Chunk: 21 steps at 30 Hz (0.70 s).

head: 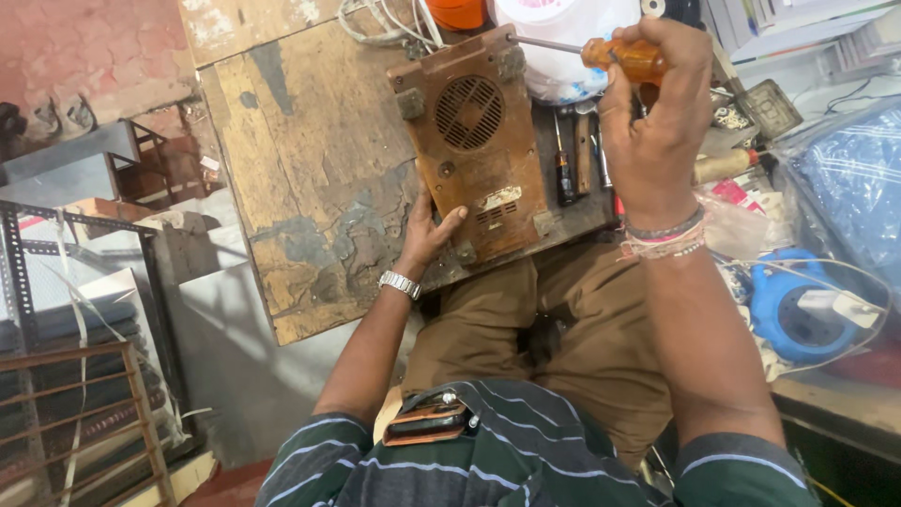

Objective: The person disassembles a vintage wooden radio by removing screws from the back panel. They open the casing to access the internal components and then use a multimeter to test the wiring.

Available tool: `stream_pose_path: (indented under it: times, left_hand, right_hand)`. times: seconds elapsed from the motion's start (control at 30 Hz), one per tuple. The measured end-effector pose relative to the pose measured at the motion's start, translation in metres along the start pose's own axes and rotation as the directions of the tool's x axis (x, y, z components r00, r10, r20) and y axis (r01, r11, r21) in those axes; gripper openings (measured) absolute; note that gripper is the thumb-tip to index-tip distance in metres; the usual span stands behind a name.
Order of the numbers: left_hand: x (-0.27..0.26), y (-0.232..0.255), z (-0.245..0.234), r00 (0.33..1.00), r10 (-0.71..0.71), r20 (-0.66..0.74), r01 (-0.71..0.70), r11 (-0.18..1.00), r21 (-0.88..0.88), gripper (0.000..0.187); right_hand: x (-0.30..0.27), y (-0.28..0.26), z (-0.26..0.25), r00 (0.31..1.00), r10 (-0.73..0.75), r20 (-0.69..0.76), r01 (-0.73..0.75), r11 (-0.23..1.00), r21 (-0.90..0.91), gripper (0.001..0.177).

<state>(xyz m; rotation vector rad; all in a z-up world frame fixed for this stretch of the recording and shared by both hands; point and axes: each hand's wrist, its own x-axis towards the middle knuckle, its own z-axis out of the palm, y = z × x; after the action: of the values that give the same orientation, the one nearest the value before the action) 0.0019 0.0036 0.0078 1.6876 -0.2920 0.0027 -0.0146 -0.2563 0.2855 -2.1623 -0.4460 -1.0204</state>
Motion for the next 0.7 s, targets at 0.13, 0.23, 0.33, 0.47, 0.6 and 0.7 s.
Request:
stream_pose_path:
  times: [0.13, 0.23, 0.33, 0.47, 0.6, 0.7]
  left_hand:
    - [-0.002, -0.001, 0.0, 0.999, 0.043, 0.012, -0.043, 0.999, -0.022, 0.104]
    - [0.001, 0.001, -0.002, 0.999, 0.029, 0.016, -0.029, 1.0, -0.005, 0.105]
    - [-0.003, 0.0, -0.005, 1.0, -0.022, 0.008, 0.021, 0.987, 0.161, 0.106]
    - [0.006, 0.004, -0.005, 0.996, 0.064, 0.054, -0.067, 0.997, 0.05, 0.106]
    - [0.0, 0.01, -0.009, 0.998, 0.025, 0.063, -0.029, 0.998, 0.052, 0.107]
    - [0.003, 0.014, -0.007, 0.998, 0.038, 0.049, -0.041, 0.996, 0.079, 0.104]
  right_hand:
    - [0.022, -0.017, -0.009, 0.989, -0.14, 0.046, 0.148, 0.952, -0.266, 0.032]
    - [0.045, -0.026, -0.026, 0.961, 0.06, 0.271, 0.104, 0.826, -0.554, 0.033]
    - [0.057, -0.029, -0.029, 0.915, 0.006, 0.403, 0.263, 0.749, -0.608, 0.034]
    - [0.075, -0.025, -0.037, 0.83, -0.285, 0.479, 0.517, 0.716, -0.47, 0.028]
    - [0.078, -0.022, -0.052, 0.787, -0.351, 0.508, 0.558, 0.757, -0.34, 0.026]
    - [0.068, -0.024, -0.044, 0.876, -0.255, 0.409, 0.44, 0.771, -0.461, 0.025]
